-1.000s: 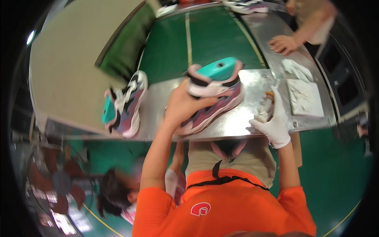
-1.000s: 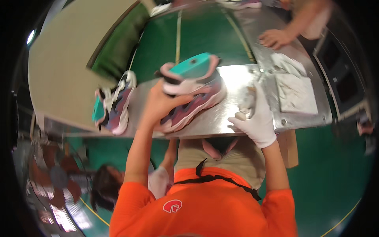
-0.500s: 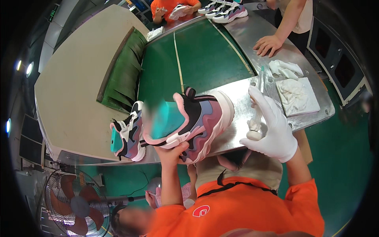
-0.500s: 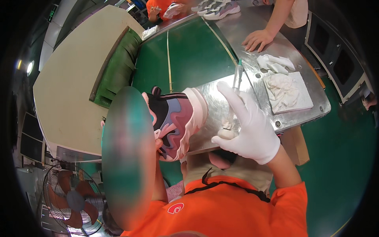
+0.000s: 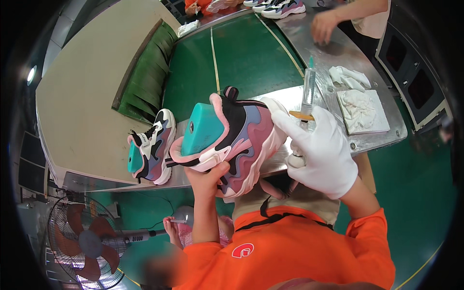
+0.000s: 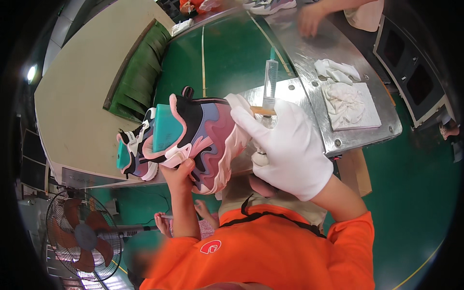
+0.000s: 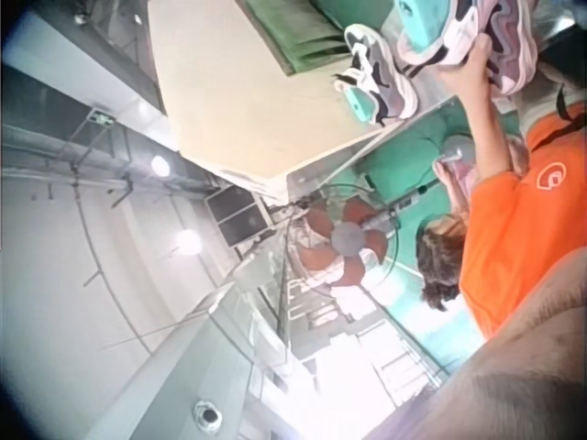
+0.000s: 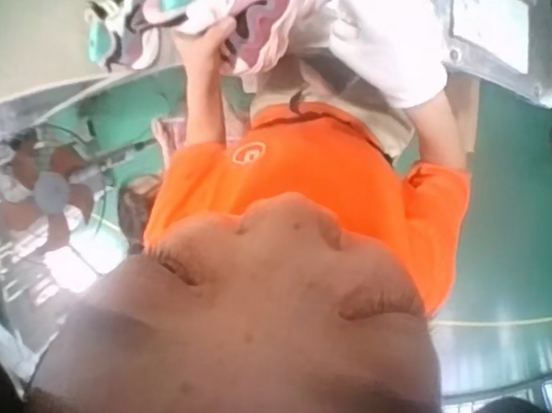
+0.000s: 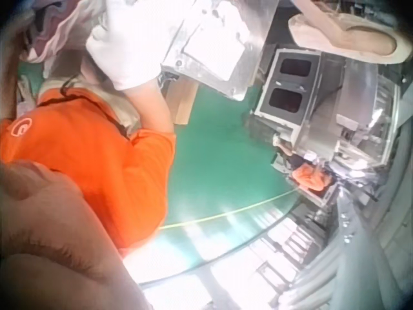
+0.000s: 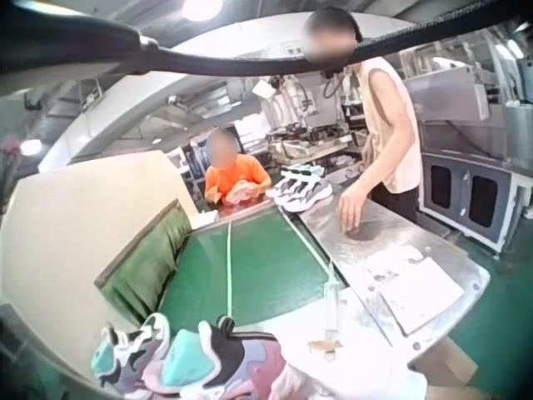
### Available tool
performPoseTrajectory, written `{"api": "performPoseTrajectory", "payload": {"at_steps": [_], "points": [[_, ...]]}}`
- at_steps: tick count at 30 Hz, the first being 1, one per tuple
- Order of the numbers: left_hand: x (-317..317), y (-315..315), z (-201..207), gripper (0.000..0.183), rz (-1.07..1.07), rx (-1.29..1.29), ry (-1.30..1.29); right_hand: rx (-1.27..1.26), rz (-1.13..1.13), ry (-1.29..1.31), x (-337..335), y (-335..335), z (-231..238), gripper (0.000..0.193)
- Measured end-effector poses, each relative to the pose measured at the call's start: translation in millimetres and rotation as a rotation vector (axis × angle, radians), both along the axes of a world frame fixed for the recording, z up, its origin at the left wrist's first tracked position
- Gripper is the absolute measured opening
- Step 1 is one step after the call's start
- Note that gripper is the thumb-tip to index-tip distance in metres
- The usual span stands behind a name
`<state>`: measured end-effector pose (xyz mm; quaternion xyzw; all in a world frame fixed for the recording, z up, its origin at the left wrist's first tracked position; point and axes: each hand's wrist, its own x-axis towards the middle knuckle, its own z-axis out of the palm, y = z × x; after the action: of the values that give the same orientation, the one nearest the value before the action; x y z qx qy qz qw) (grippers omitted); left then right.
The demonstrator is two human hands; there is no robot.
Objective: The person uses a syringe to apply glue to the seams of a sneaker on a factory assembly line. They rotate the shoe to access different areas and wipe the surface with a cloth.
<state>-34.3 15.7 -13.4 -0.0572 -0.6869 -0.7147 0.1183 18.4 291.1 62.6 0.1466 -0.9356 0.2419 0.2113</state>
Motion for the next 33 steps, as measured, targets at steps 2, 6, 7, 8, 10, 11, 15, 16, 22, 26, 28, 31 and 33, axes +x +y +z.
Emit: {"api": "performPoseTrajectory", "payload": {"at_steps": [2, 6, 7, 8, 10, 11, 15, 16, 22, 26, 28, 31, 33], "points": [[4, 2, 2, 0.070, -0.002, -0.012, 0.011, 0.002, -0.019, 0.104, -4, -5, -3, 0.079], [9, 5, 4, 0.068, -0.005, -0.041, 0.002, 0.047, -0.048, 0.226, -10, -7, -3, 0.075], [9, 7, 4, 0.068, 0.002, -0.034, 0.028, 0.036, -0.053, 0.200, -10, -5, -1, 0.075], [8, 9, 5, 0.068, 0.012, -0.029, 0.056, 0.024, -0.057, 0.176, -11, -2, 1, 0.076], [8, 11, 13, 0.066, 0.010, -0.064, 0.009, -0.096, -0.076, 0.106, -7, 6, 2, 0.079], [7, 12, 23, 0.065, -0.011, -0.105, -0.070, -0.203, -0.101, 0.057, -1, 14, -1, 0.082], [-6, 16, 43, 0.052, -0.083, -0.194, -0.145, -0.620, -0.119, 0.056, 12, 50, -23, 0.091], [-9, 17, 50, 0.051, -0.110, -0.241, -0.159, -0.682, -0.129, 0.048, 15, 63, -34, 0.094], [-35, 41, 54, 0.058, -0.269, -0.469, -0.274, -1.205, -0.174, -0.258, 46, 76, -85, 0.078], [-42, 60, 59, 0.059, -0.234, -0.645, -0.336, -1.568, 0.112, -0.467, 55, 57, -77, 0.064], [-38, 59, 61, 0.063, -0.148, -0.681, -0.404, -1.772, 0.033, -0.736, 49, 42, -61, 0.088], [-37, 40, 53, 0.064, -0.177, -0.642, -0.323, -1.653, 0.412, -0.405, 41, 37, -104, 0.066], [-36, 37, 51, 0.069, -0.172, -0.640, -0.320, -1.630, 0.457, -0.370, 35, 38, -114, 0.067]]}}
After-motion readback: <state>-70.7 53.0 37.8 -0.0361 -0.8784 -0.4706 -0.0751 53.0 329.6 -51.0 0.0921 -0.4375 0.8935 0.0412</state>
